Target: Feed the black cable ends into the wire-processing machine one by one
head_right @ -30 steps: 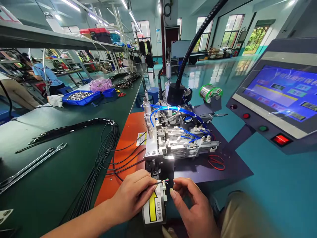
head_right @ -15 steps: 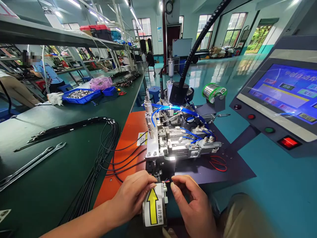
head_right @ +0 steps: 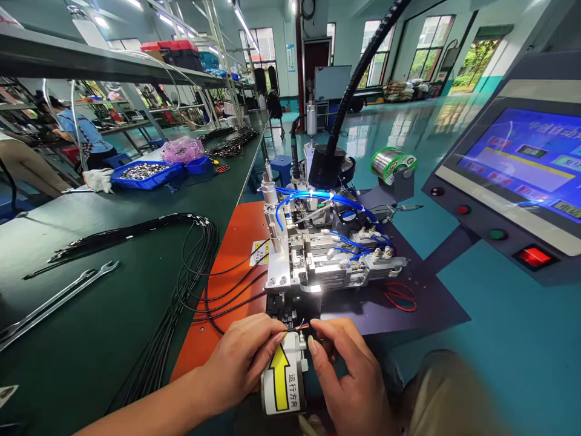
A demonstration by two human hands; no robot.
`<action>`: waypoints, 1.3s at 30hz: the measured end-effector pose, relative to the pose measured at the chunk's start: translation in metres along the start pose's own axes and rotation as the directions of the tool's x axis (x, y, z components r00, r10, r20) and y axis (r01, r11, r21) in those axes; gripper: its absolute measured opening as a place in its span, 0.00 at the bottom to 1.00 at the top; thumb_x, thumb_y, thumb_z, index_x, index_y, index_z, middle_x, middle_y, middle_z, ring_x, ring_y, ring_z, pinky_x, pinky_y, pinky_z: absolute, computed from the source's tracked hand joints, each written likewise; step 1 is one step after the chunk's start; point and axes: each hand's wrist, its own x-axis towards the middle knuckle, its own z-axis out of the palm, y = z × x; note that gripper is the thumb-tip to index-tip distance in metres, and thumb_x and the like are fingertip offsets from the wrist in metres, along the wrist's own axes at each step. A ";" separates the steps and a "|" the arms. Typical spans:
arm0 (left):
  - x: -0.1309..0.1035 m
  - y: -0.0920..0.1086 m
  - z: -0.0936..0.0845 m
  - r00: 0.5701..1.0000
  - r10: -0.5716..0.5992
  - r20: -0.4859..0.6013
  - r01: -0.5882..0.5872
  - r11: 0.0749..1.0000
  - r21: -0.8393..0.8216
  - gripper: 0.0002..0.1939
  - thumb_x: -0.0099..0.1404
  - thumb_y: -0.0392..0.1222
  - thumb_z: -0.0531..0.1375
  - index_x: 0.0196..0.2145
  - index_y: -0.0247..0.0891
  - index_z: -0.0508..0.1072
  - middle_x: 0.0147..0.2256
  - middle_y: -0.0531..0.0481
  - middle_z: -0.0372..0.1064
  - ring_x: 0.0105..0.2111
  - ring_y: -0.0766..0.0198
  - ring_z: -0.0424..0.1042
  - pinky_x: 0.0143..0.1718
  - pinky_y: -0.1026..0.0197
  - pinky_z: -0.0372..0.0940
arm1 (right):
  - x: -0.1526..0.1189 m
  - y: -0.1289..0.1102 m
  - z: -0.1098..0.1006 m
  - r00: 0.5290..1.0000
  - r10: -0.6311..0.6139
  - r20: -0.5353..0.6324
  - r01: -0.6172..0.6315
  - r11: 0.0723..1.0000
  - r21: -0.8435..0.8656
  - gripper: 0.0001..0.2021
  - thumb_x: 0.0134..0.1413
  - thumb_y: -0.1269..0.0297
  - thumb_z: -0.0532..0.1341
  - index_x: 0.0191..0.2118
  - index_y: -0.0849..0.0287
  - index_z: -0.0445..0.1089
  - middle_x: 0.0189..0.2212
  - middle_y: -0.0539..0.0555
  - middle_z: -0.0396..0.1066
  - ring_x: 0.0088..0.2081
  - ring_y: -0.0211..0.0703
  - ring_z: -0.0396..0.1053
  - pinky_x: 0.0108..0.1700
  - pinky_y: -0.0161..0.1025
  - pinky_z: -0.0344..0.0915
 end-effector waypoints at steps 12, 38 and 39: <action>0.000 0.000 0.001 1.000 0.012 0.003 -0.012 1.000 0.007 0.07 0.71 0.36 0.52 0.40 0.36 0.71 0.31 0.49 0.67 0.32 0.65 0.64 0.33 0.63 0.58 | 0.000 0.002 0.002 1.000 -0.005 0.020 0.005 1.000 -0.021 0.11 0.64 0.60 0.58 0.49 0.52 0.72 0.43 0.55 0.71 0.41 0.42 0.70 0.42 0.36 0.68; 0.000 0.002 0.000 0.999 0.005 0.039 -0.007 0.998 0.066 0.08 0.71 0.37 0.51 0.40 0.37 0.70 0.31 0.48 0.67 0.32 0.63 0.65 0.33 0.60 0.60 | -0.003 0.004 0.003 0.997 -0.008 0.071 -0.002 0.990 0.142 0.10 0.64 0.65 0.58 0.49 0.46 0.70 0.41 0.51 0.67 0.40 0.39 0.68 0.40 0.32 0.66; 0.000 0.002 0.000 0.999 0.001 0.044 -0.004 0.998 0.068 0.08 0.71 0.37 0.51 0.40 0.37 0.70 0.31 0.48 0.67 0.32 0.63 0.65 0.33 0.60 0.60 | -0.004 0.003 0.003 0.998 0.004 0.063 -0.014 0.987 0.159 0.10 0.64 0.64 0.57 0.49 0.46 0.70 0.41 0.50 0.67 0.40 0.38 0.68 0.41 0.32 0.66</action>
